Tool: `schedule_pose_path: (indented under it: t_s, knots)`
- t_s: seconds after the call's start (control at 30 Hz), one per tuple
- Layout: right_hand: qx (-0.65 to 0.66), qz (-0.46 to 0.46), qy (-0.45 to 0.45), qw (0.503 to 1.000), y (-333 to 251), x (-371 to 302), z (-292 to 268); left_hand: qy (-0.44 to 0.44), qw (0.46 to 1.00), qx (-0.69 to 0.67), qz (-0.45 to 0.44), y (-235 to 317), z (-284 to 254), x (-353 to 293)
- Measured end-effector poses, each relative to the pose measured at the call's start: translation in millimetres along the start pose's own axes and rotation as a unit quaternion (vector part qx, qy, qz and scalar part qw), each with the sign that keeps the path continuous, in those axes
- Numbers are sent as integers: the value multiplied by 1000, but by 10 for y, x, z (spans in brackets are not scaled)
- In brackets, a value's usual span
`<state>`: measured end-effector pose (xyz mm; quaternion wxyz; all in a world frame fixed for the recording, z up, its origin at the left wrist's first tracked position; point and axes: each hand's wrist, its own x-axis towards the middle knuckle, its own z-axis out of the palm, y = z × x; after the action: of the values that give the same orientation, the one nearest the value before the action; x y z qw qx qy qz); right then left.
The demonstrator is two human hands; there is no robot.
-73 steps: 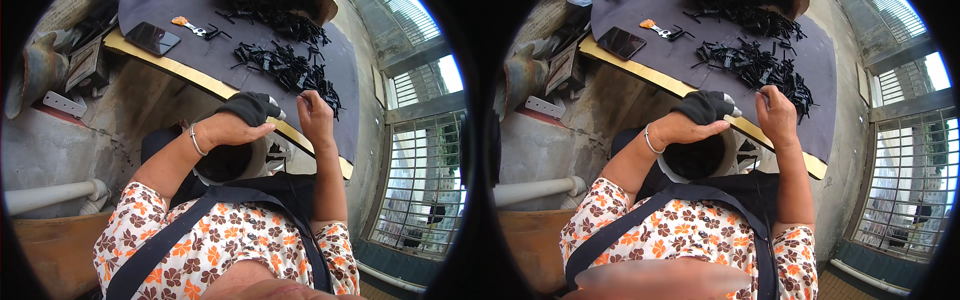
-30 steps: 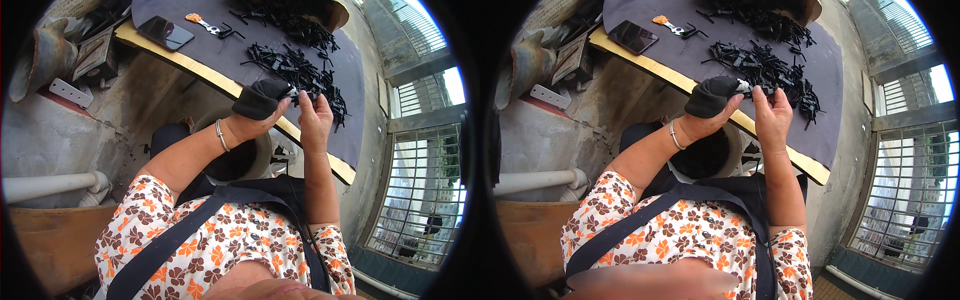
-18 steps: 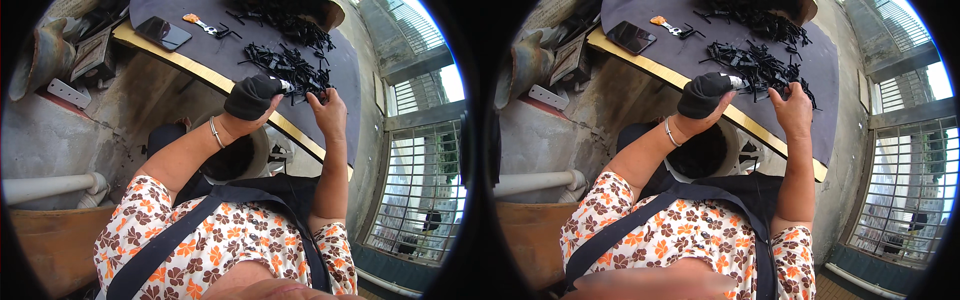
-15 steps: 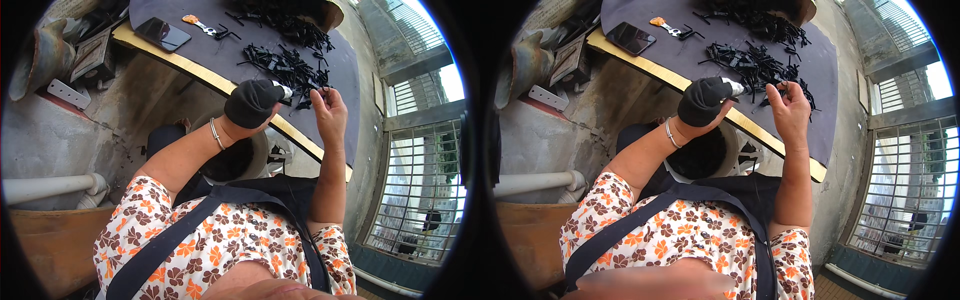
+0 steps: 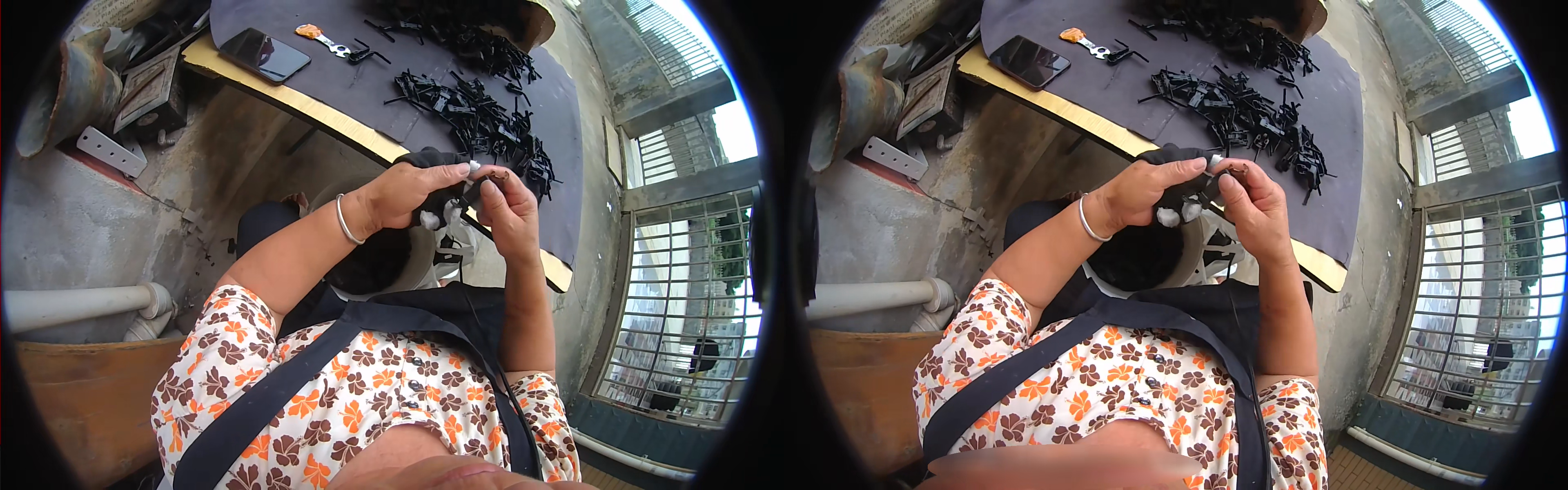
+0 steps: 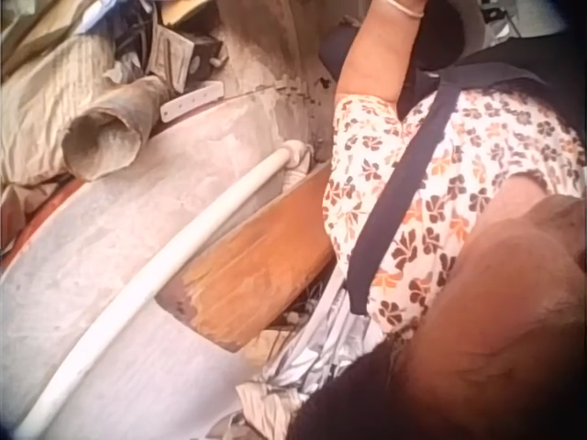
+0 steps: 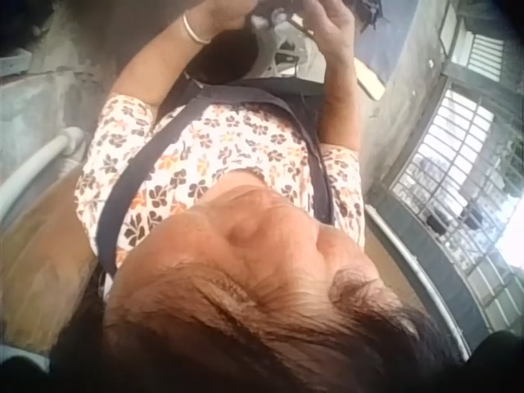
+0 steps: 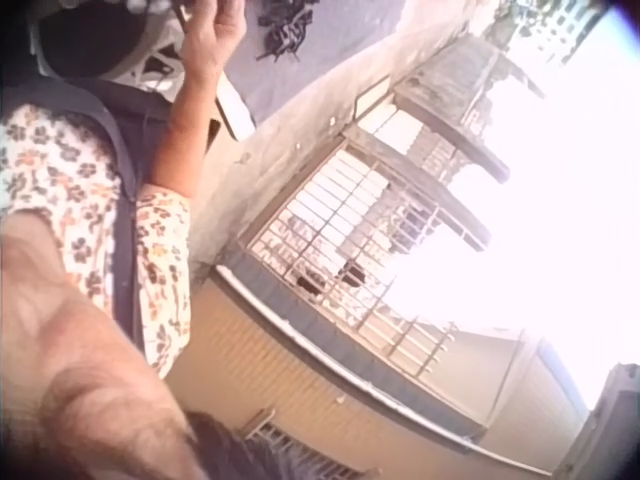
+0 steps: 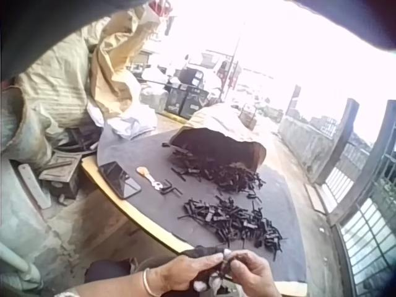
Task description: Assembling small mechanical components by inserting metal pins into black plastic housings at a factory workstation.
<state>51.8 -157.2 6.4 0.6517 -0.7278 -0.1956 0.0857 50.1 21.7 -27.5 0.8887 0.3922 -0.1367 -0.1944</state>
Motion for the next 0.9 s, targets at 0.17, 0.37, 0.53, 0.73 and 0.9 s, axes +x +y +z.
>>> schedule_pose_path:
  t_s: [0.17, 0.37, 0.53, 0.73, 0.9]
  knots:
    - [-13, -2, 61, 998, 43, 7, 76, 11, 994, 109, -20, 73, 52, -46]
    - [-337, -251, 39, 906, -148, -51, 242, 81, 836, 446, 311, -160, -44, 84]
    - [-151, -104, 139, 973, -7, 60, 176, -21, 925, 322, 200, -93, -25, 59]
    - [-142, -49, 109, 983, 10, -19, 102, 26, 863, 437, 252, -143, 16, 13]
    - [-264, -62, 65, 960, -12, -66, 141, 81, 867, 425, 246, -134, 45, 28]
